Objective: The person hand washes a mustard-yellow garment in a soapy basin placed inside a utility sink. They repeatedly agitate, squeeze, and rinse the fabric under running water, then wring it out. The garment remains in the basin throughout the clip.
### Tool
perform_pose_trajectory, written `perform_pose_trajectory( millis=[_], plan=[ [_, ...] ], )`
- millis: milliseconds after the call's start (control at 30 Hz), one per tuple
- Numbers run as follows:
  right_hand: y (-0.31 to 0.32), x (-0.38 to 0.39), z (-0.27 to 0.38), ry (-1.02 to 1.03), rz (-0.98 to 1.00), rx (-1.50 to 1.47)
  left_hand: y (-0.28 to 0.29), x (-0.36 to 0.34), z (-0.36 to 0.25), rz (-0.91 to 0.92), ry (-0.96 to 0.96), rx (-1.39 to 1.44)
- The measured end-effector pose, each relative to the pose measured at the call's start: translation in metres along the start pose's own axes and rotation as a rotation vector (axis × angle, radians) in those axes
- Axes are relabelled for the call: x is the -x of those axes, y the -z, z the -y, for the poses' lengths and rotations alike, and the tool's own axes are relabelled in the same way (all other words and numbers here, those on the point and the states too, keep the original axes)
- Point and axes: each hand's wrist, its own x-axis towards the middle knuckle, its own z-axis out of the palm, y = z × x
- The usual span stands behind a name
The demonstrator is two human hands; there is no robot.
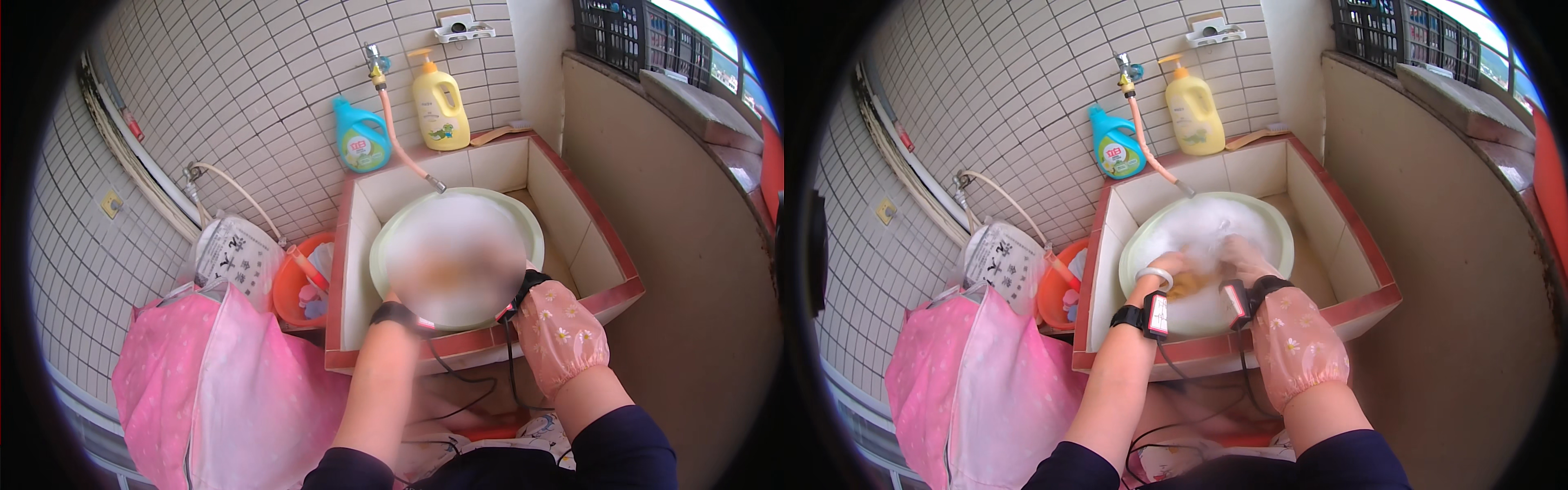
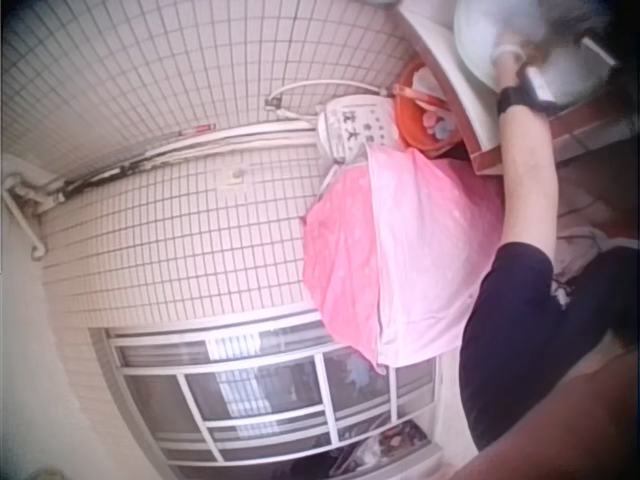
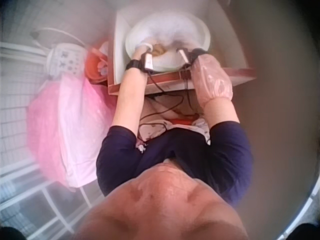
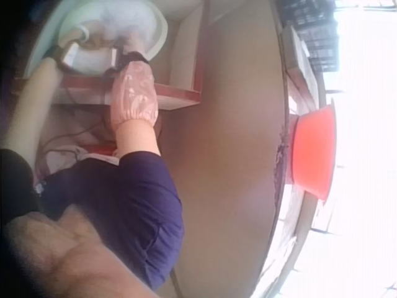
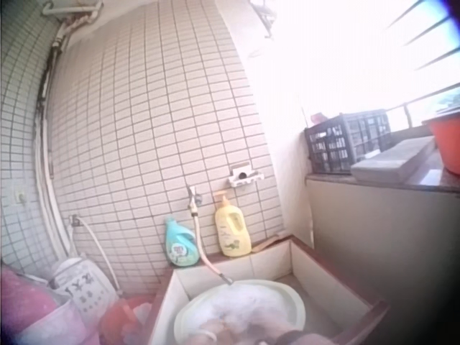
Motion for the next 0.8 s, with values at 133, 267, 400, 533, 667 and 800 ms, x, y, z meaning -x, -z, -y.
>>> perform_pose_trajectory(
  millis=[133, 267, 400, 533, 667, 800],
  plan=[
    [0.003, -0.019, 0.073, 0.107, -0.119, -0.328, 0.011, -0.029, 0.006, -0.295, -0.033, 0.859],
    [-0.009, -0.019, 0.131, 0.138, -0.188, -0.24, 0.007, -0.012, -0.013, -0.162, -0.156, 1.434],
    [-0.031, -0.017, 0.166, 0.156, -0.17, -0.181, -0.005, 0.005, -0.027, -0.305, -0.729, 1.001],
    [-0.042, -0.031, 0.185, -0.121, -0.227, 0.114, -0.003, 0.002, -0.036, -0.239, -0.731, 1.099],
    [-0.026, -0.036, 0.175, -0.154, -0.345, 0.166, -0.003, 0.008, -0.053, 0.019, -0.459, 1.602],
    [0.002, -0.022, 0.145, -0.287, -0.336, -0.001, 0.0, 0.024, -0.057, -0.224, -0.393, 1.366]
  ],
)
